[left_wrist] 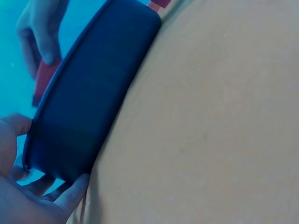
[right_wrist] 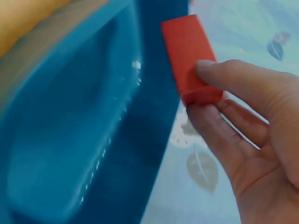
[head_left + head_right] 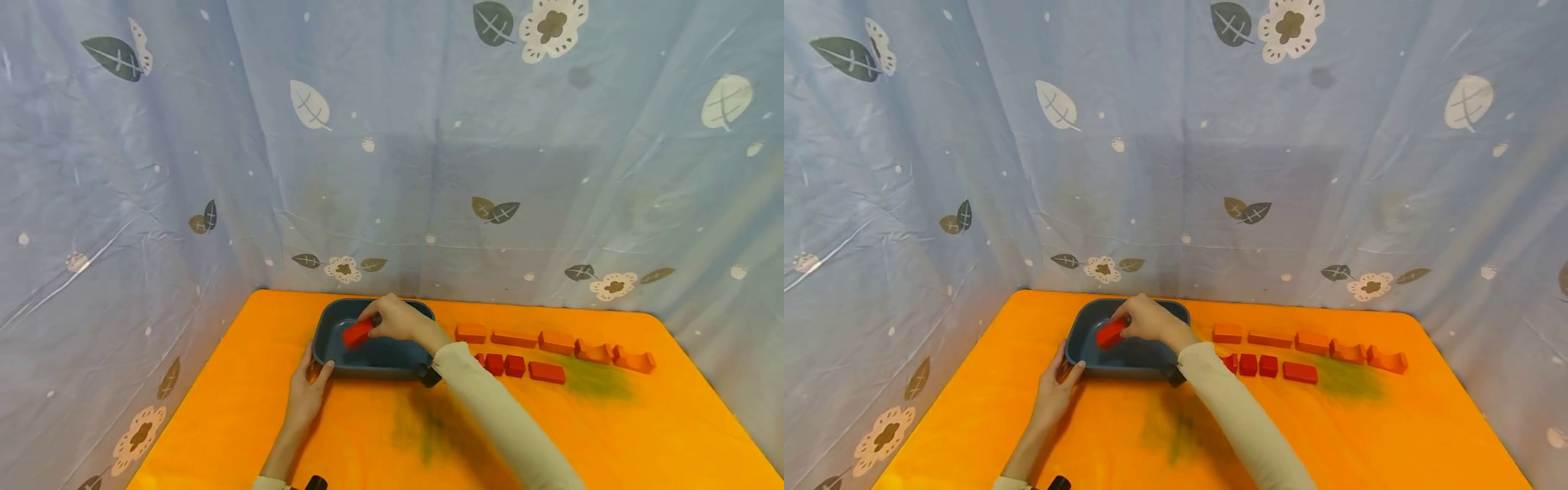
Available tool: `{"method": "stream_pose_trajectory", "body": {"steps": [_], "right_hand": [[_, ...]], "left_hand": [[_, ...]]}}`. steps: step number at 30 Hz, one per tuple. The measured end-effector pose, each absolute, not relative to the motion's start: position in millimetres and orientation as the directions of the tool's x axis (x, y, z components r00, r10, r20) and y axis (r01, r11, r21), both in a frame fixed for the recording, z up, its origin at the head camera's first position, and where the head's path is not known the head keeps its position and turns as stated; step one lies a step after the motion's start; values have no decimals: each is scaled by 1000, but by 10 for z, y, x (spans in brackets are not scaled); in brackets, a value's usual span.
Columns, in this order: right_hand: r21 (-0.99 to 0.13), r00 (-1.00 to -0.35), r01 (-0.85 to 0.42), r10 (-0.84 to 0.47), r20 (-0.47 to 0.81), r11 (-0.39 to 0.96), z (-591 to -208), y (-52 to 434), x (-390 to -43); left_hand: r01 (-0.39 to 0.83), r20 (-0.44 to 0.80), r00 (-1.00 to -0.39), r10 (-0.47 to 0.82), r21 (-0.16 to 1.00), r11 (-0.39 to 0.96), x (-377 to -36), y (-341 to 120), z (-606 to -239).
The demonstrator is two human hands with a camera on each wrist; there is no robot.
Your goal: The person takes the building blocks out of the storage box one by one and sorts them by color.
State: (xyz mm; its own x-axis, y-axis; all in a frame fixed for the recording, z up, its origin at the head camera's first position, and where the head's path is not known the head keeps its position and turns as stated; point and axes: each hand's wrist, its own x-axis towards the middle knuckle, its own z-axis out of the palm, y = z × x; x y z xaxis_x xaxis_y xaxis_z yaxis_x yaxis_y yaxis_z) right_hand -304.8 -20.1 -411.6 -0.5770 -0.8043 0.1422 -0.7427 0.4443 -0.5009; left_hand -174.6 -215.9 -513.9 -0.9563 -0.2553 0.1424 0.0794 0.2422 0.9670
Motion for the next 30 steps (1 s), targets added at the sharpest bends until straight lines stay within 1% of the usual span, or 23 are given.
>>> {"method": "stream_pose_trajectory", "body": {"steps": [3,8,12,23,25,30], "right_hand": [[-575,-594,-718,-776,211,392,-4096,-17,-3050],[-619,-622,-695,-737,265,364,-4099,325,-3061],[-668,-647,-652,-722,245,359,-4142,645,-3033],[-794,-804,-455,-568,173,403,-4385,1710,-2911],[-802,-829,-424,-537,157,421,-4419,1883,-2878],[-773,-863,-420,-473,178,476,-4459,2221,-2798]], "left_hand": [[68,134,-956,-259,966,250,-1744,-2160,-5148],[55,122,-960,-254,965,257,-1746,-2159,-5143],[53,118,-962,-247,965,258,-1745,-2161,-5138],[41,104,-964,-246,968,249,-1746,-2174,-5124],[42,106,-963,-247,967,250,-1745,-2173,-5127],[37,102,-964,-245,966,256,-1747,-2167,-5141]]}}
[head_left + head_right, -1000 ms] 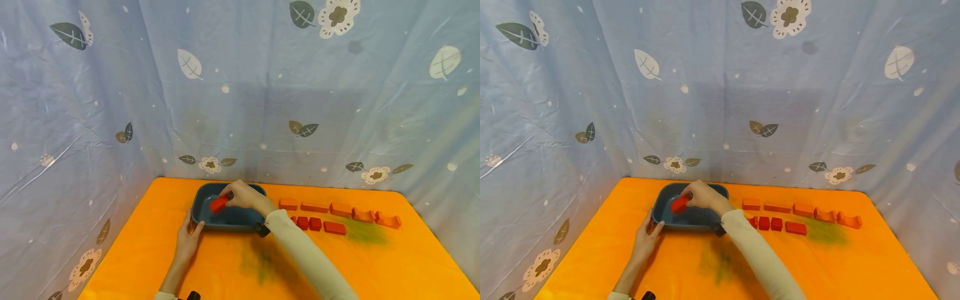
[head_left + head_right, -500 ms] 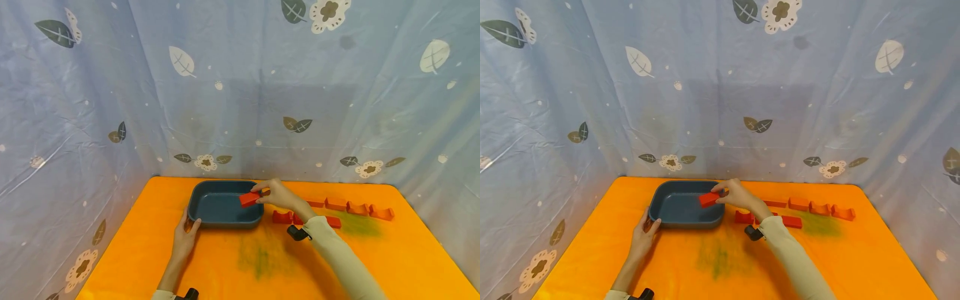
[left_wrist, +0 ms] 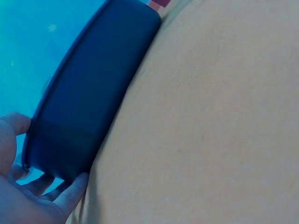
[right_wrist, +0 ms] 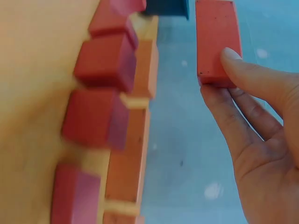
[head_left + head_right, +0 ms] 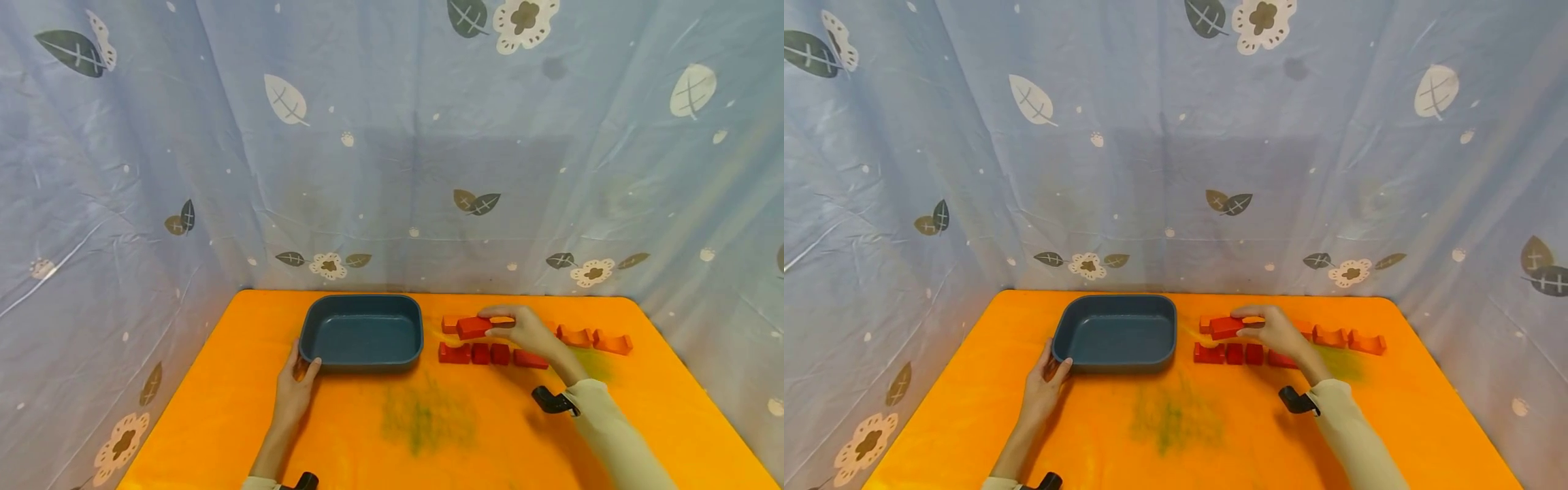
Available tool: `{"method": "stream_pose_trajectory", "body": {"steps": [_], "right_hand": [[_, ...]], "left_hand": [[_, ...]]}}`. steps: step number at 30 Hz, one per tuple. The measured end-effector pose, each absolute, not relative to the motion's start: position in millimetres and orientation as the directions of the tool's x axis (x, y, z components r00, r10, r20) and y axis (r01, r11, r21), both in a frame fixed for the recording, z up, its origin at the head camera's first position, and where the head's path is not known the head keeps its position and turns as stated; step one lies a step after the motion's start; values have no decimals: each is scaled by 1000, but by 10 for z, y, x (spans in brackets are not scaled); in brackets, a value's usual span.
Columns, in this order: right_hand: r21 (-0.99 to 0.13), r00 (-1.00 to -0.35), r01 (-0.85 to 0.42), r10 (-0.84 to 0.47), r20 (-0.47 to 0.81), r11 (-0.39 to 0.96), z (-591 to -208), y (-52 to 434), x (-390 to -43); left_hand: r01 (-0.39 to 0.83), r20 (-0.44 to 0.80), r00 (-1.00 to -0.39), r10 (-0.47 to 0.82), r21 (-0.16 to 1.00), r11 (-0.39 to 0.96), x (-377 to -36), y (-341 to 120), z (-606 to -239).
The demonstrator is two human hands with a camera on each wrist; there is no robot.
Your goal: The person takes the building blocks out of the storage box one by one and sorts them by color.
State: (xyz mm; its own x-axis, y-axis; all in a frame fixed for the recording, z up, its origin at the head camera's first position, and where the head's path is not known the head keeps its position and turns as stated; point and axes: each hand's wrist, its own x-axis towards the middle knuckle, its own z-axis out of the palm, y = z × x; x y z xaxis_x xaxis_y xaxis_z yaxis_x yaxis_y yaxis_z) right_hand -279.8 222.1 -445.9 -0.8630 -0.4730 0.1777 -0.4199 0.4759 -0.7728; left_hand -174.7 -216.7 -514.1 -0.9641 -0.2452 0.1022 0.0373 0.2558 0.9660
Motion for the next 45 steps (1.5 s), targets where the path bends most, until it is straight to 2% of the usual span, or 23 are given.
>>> {"method": "stream_pose_trajectory", "body": {"steps": [7,11,19,26,30,34,41,45], "right_hand": [[-742,-885,-426,-408,224,517,-4513,2510,-2717],[-698,-907,-406,-356,227,589,-4565,2691,-2637],[-704,-919,-392,-284,273,592,-4692,3230,-2439],[-654,-935,-352,-220,278,670,-4821,3612,-2344],[-662,-946,-323,-208,249,677,-4899,3692,-2333],[-657,-941,-338,-250,227,674,-4994,3683,-2366],[-544,-930,-360,-242,278,758,-5032,3671,-2372],[-597,-948,-316,-227,221,737,-5073,3669,-2318]], "left_hand": [[21,83,-965,-248,970,242,-1749,-2207,-5143],[29,93,-963,-254,969,245,-1734,-2212,-5148],[31,94,-962,-255,970,239,-1735,-2207,-5169],[38,99,-965,-242,969,245,-1724,-2231,-5141],[34,99,-963,-250,967,253,-1686,-2260,-5129],[23,93,-960,-265,967,255,-1668,-2281,-5143],[40,109,-959,-262,967,253,-1692,-2234,-5175],[35,108,-958,-267,964,265,-1683,-2225,-5185]]}}
